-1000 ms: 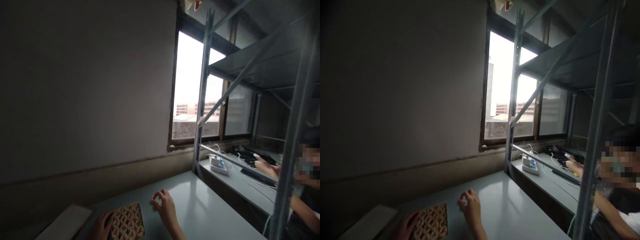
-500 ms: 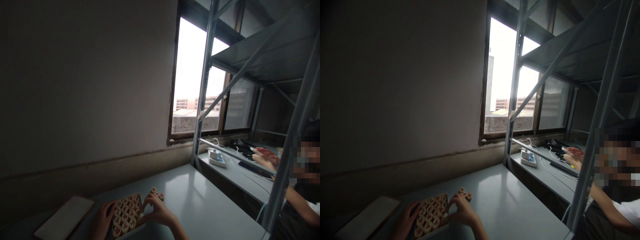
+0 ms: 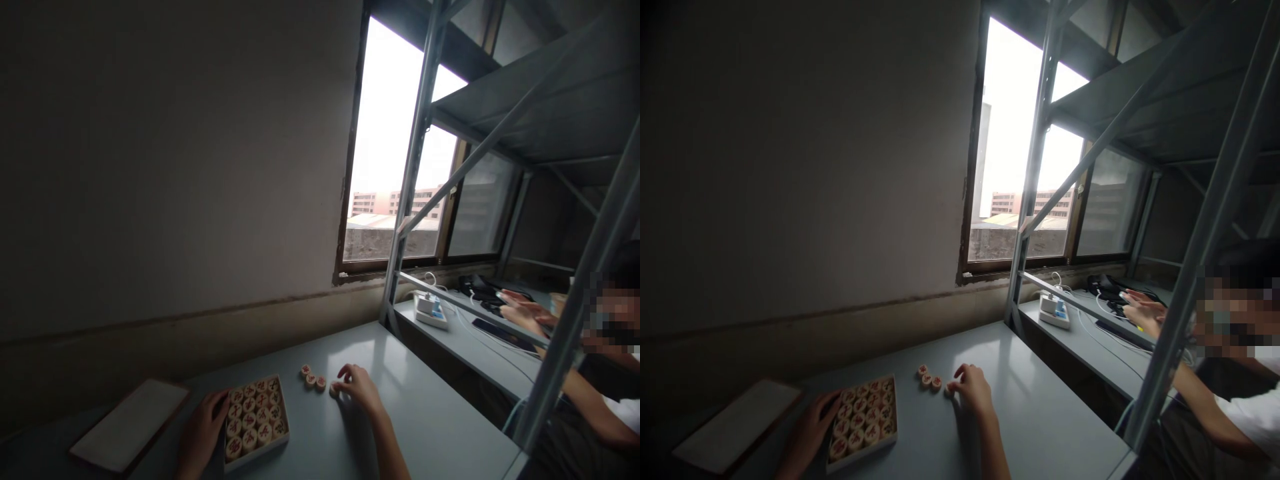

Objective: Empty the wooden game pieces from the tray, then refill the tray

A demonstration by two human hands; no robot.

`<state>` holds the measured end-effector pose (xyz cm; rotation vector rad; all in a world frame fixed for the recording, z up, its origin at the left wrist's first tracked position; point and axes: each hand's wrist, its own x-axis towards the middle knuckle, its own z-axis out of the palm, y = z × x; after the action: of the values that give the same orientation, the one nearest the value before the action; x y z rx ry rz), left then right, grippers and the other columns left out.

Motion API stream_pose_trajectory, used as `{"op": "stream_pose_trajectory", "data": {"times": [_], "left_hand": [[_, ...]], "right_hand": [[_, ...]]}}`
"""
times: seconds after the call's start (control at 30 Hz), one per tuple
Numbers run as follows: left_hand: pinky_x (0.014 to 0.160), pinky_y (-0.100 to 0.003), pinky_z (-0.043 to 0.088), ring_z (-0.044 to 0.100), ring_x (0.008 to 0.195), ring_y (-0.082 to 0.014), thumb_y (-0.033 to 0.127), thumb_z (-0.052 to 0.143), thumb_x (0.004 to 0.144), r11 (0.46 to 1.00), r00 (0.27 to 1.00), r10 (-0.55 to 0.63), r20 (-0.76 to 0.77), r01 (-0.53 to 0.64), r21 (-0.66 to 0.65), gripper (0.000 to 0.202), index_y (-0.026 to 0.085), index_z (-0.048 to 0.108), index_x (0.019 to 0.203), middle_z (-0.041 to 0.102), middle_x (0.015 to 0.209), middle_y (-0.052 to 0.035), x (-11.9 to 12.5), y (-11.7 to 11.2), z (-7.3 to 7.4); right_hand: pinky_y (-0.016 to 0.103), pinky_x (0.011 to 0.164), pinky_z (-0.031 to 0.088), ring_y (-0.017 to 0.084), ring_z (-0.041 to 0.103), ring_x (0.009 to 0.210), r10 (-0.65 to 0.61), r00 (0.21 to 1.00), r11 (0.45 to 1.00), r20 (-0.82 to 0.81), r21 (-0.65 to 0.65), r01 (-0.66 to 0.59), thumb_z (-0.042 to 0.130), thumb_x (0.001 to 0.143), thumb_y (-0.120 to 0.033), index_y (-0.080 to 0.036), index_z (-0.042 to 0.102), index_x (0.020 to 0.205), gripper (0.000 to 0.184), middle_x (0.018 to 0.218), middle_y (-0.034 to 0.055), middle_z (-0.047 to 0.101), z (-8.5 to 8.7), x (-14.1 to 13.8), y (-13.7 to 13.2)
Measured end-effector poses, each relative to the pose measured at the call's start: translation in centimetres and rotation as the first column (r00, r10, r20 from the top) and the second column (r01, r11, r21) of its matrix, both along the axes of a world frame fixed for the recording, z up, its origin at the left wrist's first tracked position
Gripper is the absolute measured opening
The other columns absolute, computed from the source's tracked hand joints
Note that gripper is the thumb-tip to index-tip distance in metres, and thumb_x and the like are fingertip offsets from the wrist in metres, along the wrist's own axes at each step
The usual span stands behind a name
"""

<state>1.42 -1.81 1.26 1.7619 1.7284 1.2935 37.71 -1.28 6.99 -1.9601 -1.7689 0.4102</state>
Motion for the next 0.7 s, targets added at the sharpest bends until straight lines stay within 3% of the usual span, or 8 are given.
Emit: {"op": "stream_pose_trajectory", "data": {"times": [0.17,0.27,0.37,0.53,0.7], "left_hand": [[0.087,-0.037,0.044,0.058,0.094,-0.0237,0.05,0.041,0.072,1.0,1.0,-0.005,-0.015,0.005,-0.02,0.042,0.018,0.063,0.089,0.064,0.096,-0.0075,0.1,0.1,-0.1],[0.087,-0.037,0.044,0.057,0.095,-0.0235,0.05,0.039,0.073,1.0,1.0,-0.004,-0.023,0.003,-0.025,0.043,0.018,0.062,0.09,0.063,0.097,-0.0077,0.1,0.0,-0.1],[0.088,-0.037,0.043,0.056,0.096,-0.0234,0.049,0.038,0.074,1.0,0.999,-0.005,-0.032,0.004,-0.03,0.042,0.018,0.061,0.091,0.062,0.098,-0.0083,0.2,-0.1,0.0],[0.087,-0.037,0.044,0.057,0.095,-0.0239,0.049,0.038,0.074,0.999,0.999,0.02,-0.046,-0.022,-0.028,0.042,0.018,0.062,0.089,0.063,0.097,-0.0086,0.3,-0.1,0.1],[0.085,-0.036,0.045,0.058,0.092,-0.0233,0.048,0.039,0.073,1.0,0.998,0.031,-0.05,-0.031,-0.002,0.04,0.018,0.063,0.088,0.064,0.095,-0.0077,0.4,-0.1,0.2]], "right_hand": [[0.04,0.083,0.038,0.027,0.04,0.114,-0.151,0.981,0.983,0.122,0.125,0.135,0.047,0.073,-0.052,-0.029,0.05,0.117,0.05,0.124,0.0074,0.046,-0.5,-2.3,0.5],[0.045,0.095,0.029,0.026,0.022,0.127,-0.102,0.981,0.974,0.164,0.219,0.065,0.042,0.075,-0.057,-0.03,0.035,0.13,0.062,0.139,0.0043,0.028,-1.2,-4.5,1.4],[0.05,0.1,0.019,0.027,0.009,0.131,-0.012,0.98,0.979,0.199,0.204,-0.029,0.039,0.076,-0.061,-0.028,0.036,0.13,0.063,0.144,0.0031,0.017,-2.1,-6.1,2.2],[0.046,0.103,0.017,0.024,0.009,0.132,0.036,0.985,0.97,0.17,0.23,-0.075,0.032,0.084,-0.053,-0.025,0.036,0.131,0.055,0.143,0.0036,0.018,-2.5,-6.9,2.5],[0.042,0.104,0.019,0.023,0.018,0.13,0.262,0.947,0.948,0.183,0.136,-0.289,0.047,0.079,-0.048,-0.03,0.036,0.13,0.055,0.139,0.0011,0.03,-2.2,-6.9,2.2]]}}
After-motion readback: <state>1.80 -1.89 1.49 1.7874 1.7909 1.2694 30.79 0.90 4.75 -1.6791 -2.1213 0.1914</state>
